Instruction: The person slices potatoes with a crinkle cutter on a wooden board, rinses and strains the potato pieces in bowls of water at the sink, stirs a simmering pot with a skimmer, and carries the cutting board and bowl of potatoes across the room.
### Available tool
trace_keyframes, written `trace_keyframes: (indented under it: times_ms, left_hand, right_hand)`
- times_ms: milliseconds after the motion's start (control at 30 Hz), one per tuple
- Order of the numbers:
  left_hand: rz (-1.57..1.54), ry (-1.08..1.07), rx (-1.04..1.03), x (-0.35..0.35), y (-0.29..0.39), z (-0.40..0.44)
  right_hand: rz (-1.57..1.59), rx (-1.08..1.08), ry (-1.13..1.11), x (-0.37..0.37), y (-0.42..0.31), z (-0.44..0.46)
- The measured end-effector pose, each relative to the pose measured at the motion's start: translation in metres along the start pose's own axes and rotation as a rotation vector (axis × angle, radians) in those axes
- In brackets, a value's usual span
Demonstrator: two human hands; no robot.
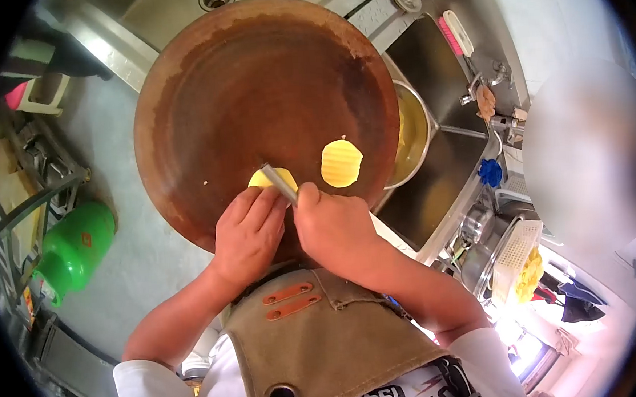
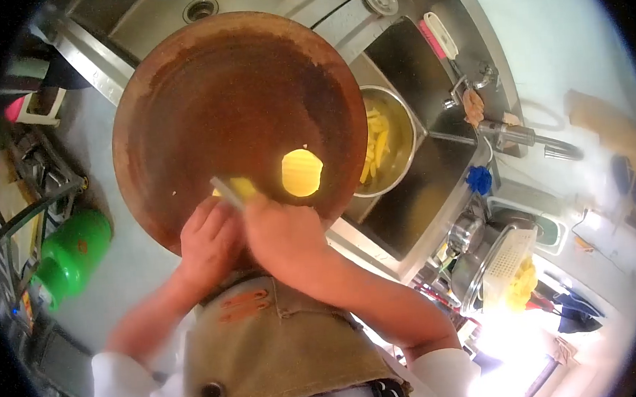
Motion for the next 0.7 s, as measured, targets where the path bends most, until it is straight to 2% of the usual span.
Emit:
trace_keyframes:
  times_ms: [100, 333, 700]
  left_hand:
    - [-0.066, 0.079, -0.033, 0.007, -0.004, -0.007]
    - [-0.136, 0.133, -0.053, 0.021, -0.01, -0.015]
    - [-0.154, 0.044, 0.002, 0.009, -0.015, -0.011]
  right_hand:
    - [-0.035, -0.155, -0.025, 0.014, 0.022, -0.005]
    - [0.038, 0.045, 0.011, 0.032, -0.019, -0.017]
    - [-0.01, 0.086, 0.031, 0.026, -0.034, -0.012]
Point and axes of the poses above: each hand's wrist, its own z-axis towards the middle knuckle, its own x-axis out of the back of the hand, y = z × x, the point moved 10 cm from there along z, towards the middle knuckle, and after that the axes turned 2 degrees about -z, right-handed, at the moved point
